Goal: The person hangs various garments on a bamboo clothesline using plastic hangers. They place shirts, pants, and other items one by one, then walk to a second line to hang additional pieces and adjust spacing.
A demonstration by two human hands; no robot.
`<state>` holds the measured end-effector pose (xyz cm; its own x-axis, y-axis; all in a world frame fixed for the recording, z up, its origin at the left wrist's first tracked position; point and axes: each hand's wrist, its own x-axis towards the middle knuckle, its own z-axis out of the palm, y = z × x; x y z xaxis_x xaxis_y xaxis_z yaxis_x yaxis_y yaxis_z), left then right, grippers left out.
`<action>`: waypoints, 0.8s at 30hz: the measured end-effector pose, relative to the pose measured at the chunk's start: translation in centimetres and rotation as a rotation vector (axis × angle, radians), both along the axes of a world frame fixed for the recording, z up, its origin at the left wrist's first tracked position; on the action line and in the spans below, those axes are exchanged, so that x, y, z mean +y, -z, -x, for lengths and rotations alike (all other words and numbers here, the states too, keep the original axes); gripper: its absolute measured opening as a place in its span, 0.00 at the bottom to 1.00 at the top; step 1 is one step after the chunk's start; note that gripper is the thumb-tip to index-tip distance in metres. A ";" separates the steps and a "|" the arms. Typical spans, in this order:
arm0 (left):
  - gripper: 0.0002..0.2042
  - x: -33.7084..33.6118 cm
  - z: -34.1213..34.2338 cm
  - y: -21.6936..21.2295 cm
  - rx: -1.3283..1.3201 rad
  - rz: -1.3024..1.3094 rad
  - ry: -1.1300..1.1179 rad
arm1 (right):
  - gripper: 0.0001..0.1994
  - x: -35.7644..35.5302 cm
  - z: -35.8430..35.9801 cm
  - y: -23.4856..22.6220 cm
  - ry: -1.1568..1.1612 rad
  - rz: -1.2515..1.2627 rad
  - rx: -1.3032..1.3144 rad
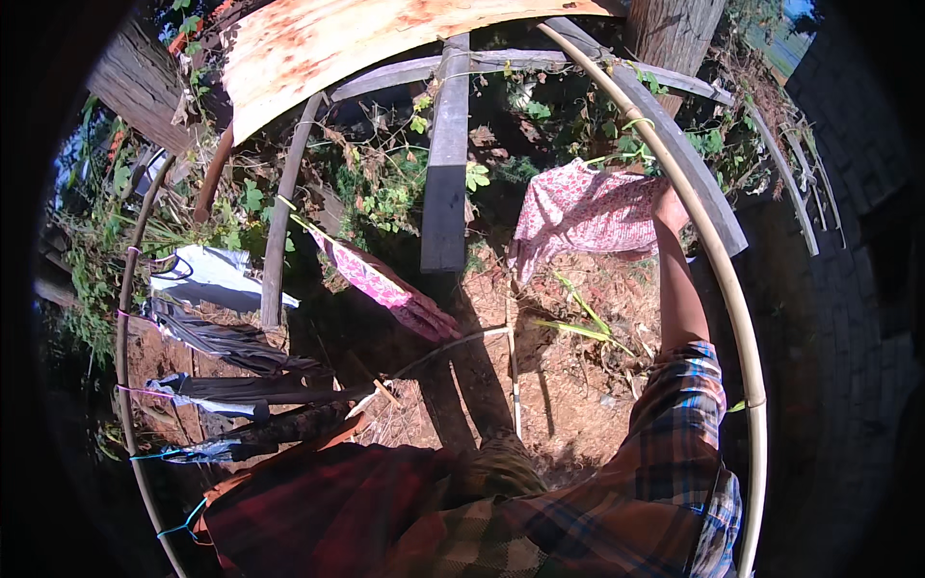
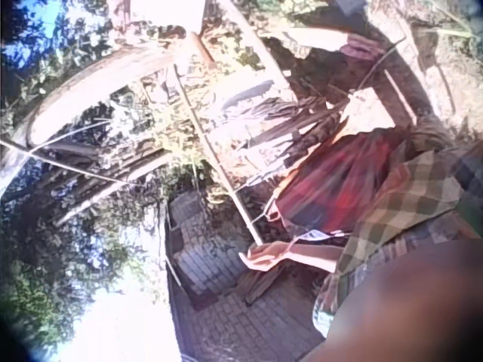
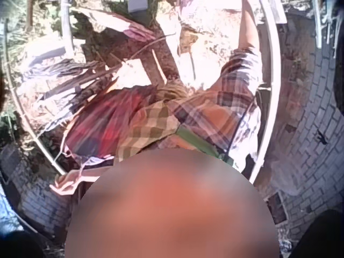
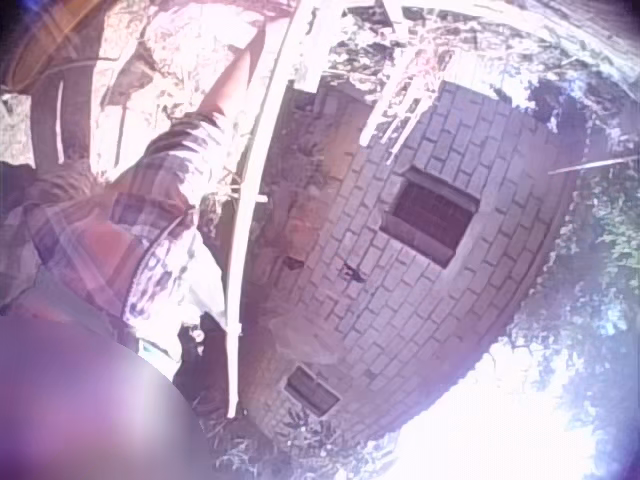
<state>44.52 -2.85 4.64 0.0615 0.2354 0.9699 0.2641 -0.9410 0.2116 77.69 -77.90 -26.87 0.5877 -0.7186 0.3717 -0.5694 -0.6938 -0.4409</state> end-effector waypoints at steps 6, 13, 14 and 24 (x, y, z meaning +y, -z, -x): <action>0.20 1.7 0.5 3.0 -0.050 0.053 0.109 | 0.14 21.9 7.8 -0.7 -0.566 -0.516 -0.210; 0.19 1.6 -0.1 4.6 0.023 0.016 0.473 | 0.11 49.7 26.0 -11.8 -1.780 -1.199 0.239; 0.18 1.9 0.1 5.0 0.046 0.033 0.525 | 0.14 52.8 28.6 -13.4 -1.940 -1.155 0.152; 0.11 3.0 1.3 6.9 0.173 -0.153 1.007 | 0.10 59.6 40.2 -15.5 -1.534 -0.993 0.178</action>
